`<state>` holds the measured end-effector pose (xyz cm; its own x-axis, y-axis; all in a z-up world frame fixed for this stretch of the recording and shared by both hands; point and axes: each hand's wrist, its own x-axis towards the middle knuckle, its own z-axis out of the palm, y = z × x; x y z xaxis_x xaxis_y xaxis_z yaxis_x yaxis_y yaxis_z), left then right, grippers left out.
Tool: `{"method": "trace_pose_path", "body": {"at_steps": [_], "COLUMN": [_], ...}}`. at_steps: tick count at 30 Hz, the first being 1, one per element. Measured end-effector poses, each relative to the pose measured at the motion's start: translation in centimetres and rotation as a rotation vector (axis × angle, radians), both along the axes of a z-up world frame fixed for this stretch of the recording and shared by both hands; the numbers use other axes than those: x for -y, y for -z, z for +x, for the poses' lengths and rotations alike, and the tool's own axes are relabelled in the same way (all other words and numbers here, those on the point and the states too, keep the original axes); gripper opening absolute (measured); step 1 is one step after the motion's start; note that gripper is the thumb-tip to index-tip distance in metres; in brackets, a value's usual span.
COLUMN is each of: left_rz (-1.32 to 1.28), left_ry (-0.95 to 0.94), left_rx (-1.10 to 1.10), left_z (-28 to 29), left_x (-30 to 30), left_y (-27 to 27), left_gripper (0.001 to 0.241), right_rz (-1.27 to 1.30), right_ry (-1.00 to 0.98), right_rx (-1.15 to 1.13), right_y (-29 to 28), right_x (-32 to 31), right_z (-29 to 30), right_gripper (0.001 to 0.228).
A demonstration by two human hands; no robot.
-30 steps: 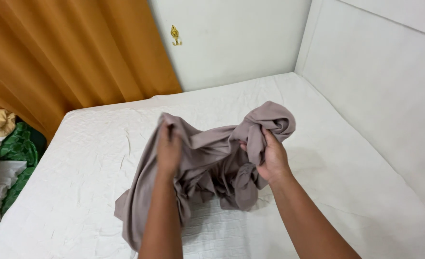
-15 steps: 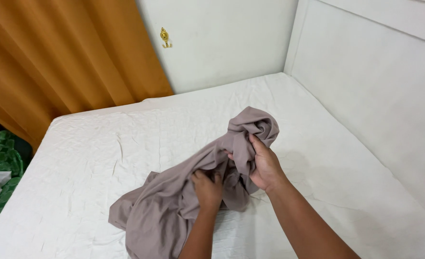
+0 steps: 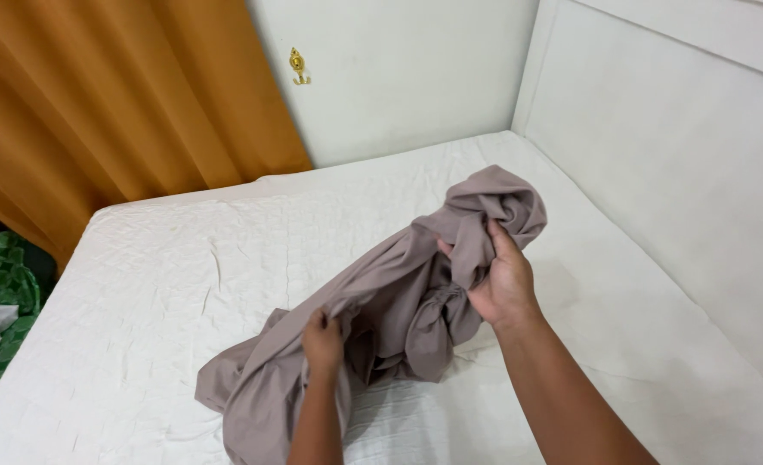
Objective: The person folds a yellow pillow and a white pillow, placing them on a green patterned bench. They then fold a white patterned sheet and place it on the bench. Finally, the person unfolds a brown fitted sheet on the bed and begins to fold it.
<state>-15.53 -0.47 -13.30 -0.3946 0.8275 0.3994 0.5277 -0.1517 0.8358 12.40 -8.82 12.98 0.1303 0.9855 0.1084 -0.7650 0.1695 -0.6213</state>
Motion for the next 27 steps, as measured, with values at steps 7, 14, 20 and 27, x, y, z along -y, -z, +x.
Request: {"method": "trace_pose_path", "body": {"at_steps": [7, 14, 20, 27], "left_rz": [-0.012, 0.054, -0.008, -0.069], "left_ry": [0.397, 0.169, 0.136, 0.335], "left_rx": [0.758, 0.765, 0.811, 0.709], "left_z": [-1.4, -3.2, -2.8, 1.0], "left_x": [6.0, 5.0, 5.0, 5.9], "left_y": [-21.0, -19.5, -18.5, -19.5], "left_gripper": [0.029, 0.03, 0.027, 0.03], "right_rz": [-0.137, -0.48, -0.341, -0.225], "right_ry": [0.179, 0.289, 0.677, 0.24], "right_rx": [0.202, 0.213, 0.349, 0.668], "right_y": [2.6, 3.1, 8.7, 4.5], "right_x": [-2.6, -3.0, -5.8, -0.4], "right_z": [0.0, 0.7, 4.1, -4.2], "right_gripper": [0.044, 0.032, 0.025, 0.031]}}
